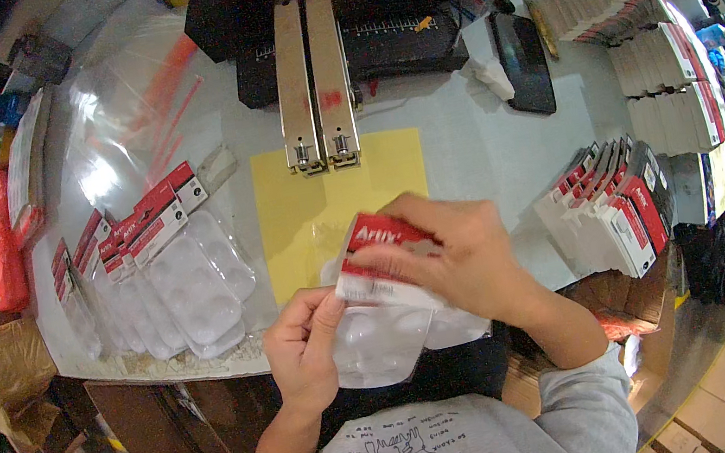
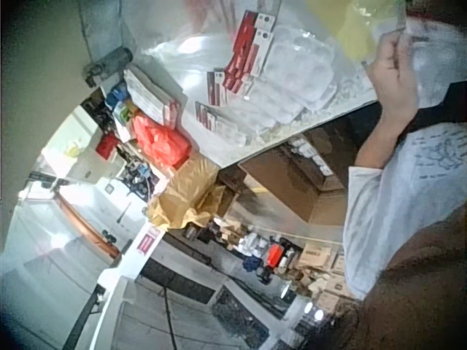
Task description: The person repeatedly places white plastic mixing palettes into clear plastic bags, then inserts a red and white Artix label into each bag. They seal the bags using a heat-sealing machine and stack the finished packages on the table. The process is repeated for multiple units throughout the clip.
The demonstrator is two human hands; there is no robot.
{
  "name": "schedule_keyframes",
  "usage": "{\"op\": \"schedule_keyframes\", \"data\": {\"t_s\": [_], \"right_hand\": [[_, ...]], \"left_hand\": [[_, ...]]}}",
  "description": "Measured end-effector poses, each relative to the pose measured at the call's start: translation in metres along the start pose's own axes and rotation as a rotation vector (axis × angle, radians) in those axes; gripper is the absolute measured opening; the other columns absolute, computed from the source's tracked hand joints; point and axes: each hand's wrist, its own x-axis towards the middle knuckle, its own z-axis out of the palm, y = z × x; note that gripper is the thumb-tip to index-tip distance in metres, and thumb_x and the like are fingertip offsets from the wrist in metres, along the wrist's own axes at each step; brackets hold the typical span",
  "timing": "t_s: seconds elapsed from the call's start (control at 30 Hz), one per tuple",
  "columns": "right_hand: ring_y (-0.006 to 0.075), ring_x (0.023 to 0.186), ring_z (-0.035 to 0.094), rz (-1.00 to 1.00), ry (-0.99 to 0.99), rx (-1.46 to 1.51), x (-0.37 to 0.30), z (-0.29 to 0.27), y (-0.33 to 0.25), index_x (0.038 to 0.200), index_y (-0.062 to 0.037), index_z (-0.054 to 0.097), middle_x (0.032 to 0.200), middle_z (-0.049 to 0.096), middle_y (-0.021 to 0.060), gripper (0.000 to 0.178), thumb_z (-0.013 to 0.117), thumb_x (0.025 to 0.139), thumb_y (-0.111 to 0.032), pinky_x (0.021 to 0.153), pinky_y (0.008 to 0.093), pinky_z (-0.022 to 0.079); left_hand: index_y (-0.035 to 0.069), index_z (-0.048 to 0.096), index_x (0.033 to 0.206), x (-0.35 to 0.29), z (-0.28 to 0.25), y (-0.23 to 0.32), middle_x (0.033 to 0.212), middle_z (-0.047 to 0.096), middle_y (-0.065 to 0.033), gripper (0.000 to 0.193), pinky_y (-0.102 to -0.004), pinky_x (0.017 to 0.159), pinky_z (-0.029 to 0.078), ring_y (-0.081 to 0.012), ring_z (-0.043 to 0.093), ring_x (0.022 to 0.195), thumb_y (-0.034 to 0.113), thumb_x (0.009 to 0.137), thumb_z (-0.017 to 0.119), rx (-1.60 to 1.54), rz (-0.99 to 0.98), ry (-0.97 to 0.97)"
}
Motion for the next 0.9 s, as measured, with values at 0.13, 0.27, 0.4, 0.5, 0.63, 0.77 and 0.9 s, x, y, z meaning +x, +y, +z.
{"op": "schedule_keyframes", "data": {"t_s": [0.13, 0.27, 0.4, 0.5, 0.63, 0.77, 0.9], "right_hand": [[0.0217, 0.049, 0.058, -0.073, 0.063, -0.065, 0.003, 0.005, 0.004, 0.076, -0.0040, 0.059, 0.061, 0.059, 0.0095, 0.029, 0.074, 0.072, -0.028, 0.045, 0.0280, 0.043], [0.0194, 0.047, 0.056, -0.268, 0.106, -0.137, 0.007, 0.007, 0.009, 0.074, -0.0058, 0.058, 0.058, 0.057, 0.0069, 0.028, 0.074, 0.071, -0.028, 0.042, 0.0289, 0.041], [0.0196, 0.045, 0.054, -0.332, 0.064, -0.140, 0.009, 0.006, 0.010, 0.073, -0.0064, 0.056, 0.056, 0.056, 0.0059, 0.029, 0.073, 0.071, -0.031, 0.040, 0.0295, 0.040], [0.0208, 0.044, 0.054, -0.442, 0.069, -0.214, 0.012, 0.004, 0.011, 0.070, -0.0076, 0.055, 0.057, 0.056, 0.0052, 0.030, 0.072, 0.071, -0.032, 0.042, 0.0306, 0.040], [0.0208, 0.047, 0.055, -0.285, 0.082, -0.151, 0.014, -0.002, 0.021, 0.075, -0.0058, 0.062, 0.059, 0.057, 0.0067, 0.024, 0.071, 0.074, -0.028, 0.047, 0.0302, 0.043], [0.0154, 0.055, 0.060, 0.155, -0.143, 0.238, 0.002, -0.011, 0.031, 0.083, -0.0009, 0.067, 0.067, 0.063, 0.0087, 0.022, 0.067, 0.080, -0.022, 0.053, 0.0273, 0.046], [0.0082, 0.056, 0.057, 0.374, -0.324, 0.513, -0.012, -0.013, 0.035, 0.085, 0.0010, 0.068, 0.066, 0.065, 0.0053, 0.018, 0.062, 0.084, -0.016, 0.053, 0.0237, 0.046]], "left_hand": [[-0.004, 0.060, 0.090, 0.003, -0.002, -0.003, 0.087, 0.066, -0.0059, 0.017, -0.0196, 0.070, 0.044, -0.0070, 0.056, 0.075, 0.012, 0.092, 0.054, 0.014, 0.058, -0.020], [-0.004, 0.059, 0.090, 0.004, -0.003, -0.003, 0.087, 0.066, -0.0056, 0.016, -0.0194, 0.070, 0.044, -0.0065, 0.055, 0.077, 0.012, 0.092, 0.054, 0.103, 0.004, -0.025], [-0.003, 0.059, 0.089, 0.003, -0.002, -0.004, 0.080, 0.063, -0.0017, 0.015, -0.0184, 0.067, 0.042, -0.0050, 0.052, 0.073, 0.012, 0.091, 0.055, 0.171, 0.035, -0.005], [-0.002, 0.059, 0.087, 0.004, -0.001, -0.007, 0.075, 0.059, 0.0017, 0.015, -0.0177, 0.062, 0.039, -0.0041, 0.048, 0.068, 0.012, 0.091, 0.055, 0.148, 0.048, -0.006], [-0.001, 0.061, 0.087, 0.009, -0.002, -0.014, 0.065, 0.056, -0.0020, 0.015, -0.0194, 0.053, 0.037, -0.0043, 0.044, 0.059, 0.014, 0.089, 0.057, 0.198, 0.234, 0.083], [-0.002, 0.061, 0.087, 0.015, -0.008, -0.023, 0.074, 0.060, -0.0011, 0.018, -0.0192, 0.062, 0.039, -0.0051, 0.047, 0.068, 0.014, 0.091, 0.055, 0.013, 0.249, 0.242], [-0.005, 0.061, 0.089, 0.019, -0.009, -0.027, 0.079, 0.060, -0.0001, 0.023, -0.0193, 0.067, 0.039, -0.0056, 0.047, 0.072, 0.017, 0.093, 0.052, -0.069, 0.213, 0.275]]}}
